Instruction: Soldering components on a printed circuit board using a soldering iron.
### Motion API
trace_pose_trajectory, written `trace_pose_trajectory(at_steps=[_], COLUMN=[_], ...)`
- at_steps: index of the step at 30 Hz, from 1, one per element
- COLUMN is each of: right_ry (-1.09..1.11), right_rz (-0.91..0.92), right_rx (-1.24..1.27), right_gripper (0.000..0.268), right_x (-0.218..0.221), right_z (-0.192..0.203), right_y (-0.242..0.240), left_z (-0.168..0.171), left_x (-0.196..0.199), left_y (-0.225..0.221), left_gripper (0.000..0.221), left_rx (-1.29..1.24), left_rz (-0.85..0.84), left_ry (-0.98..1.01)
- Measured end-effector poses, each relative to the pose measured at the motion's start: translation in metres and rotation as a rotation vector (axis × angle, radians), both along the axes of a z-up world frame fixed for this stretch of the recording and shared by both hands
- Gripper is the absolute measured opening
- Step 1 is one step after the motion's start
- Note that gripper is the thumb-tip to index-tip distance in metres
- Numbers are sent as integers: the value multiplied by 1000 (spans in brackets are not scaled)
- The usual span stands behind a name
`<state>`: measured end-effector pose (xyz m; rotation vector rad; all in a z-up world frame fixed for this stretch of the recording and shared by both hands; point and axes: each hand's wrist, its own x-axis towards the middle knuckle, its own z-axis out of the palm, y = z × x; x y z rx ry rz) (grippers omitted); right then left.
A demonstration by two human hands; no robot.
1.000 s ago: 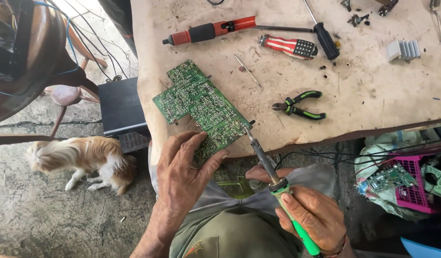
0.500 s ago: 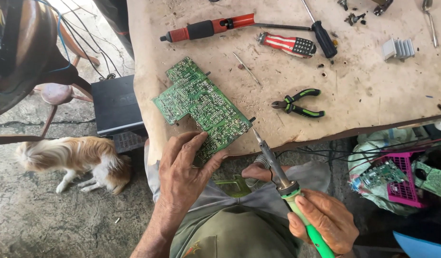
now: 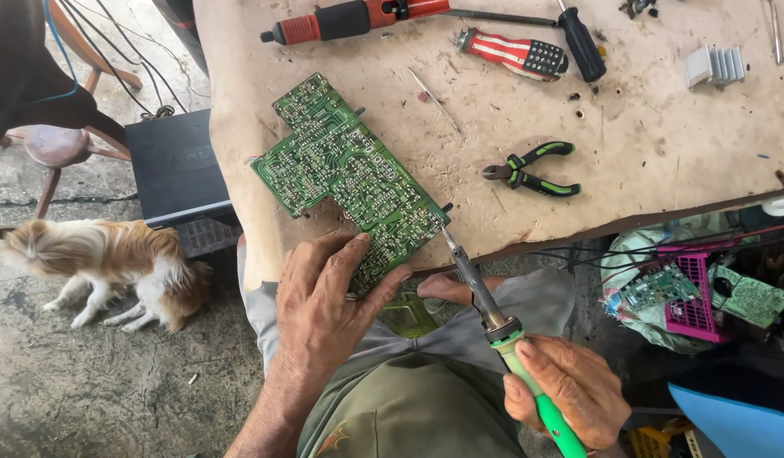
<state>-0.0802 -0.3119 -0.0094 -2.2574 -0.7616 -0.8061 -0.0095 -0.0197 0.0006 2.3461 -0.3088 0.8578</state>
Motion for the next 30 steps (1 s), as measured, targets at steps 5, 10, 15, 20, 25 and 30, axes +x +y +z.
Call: trace_pose_trajectory(at_steps=[5, 10, 15, 20, 25, 30], right_ry=[71, 55, 156, 156, 139, 133], right_rz=[-61, -75, -98, -65, -96, -131], right_rx=[-25, -13, 8, 40, 85, 71], right_gripper=[36, 37, 44, 44, 42, 45], right_x=[-3, -3, -13, -13, -23, -40], right_z=[-1, -8, -25, -32, -41, -55], right_y=[4, 0, -10, -11, -17, -51], left_z=[14, 37, 48, 62, 82, 91], left_x=[2, -7, -22, -23, -7, 36], left_y=[-12, -22, -15, 4, 15, 16], left_gripper=[48, 53, 74, 74, 66, 70], left_rx=[-9, -49, -110, 167, 463, 761], left_rz=[33, -19, -156, -306, -290, -363], left_ry=[61, 212, 414, 556, 379, 205])
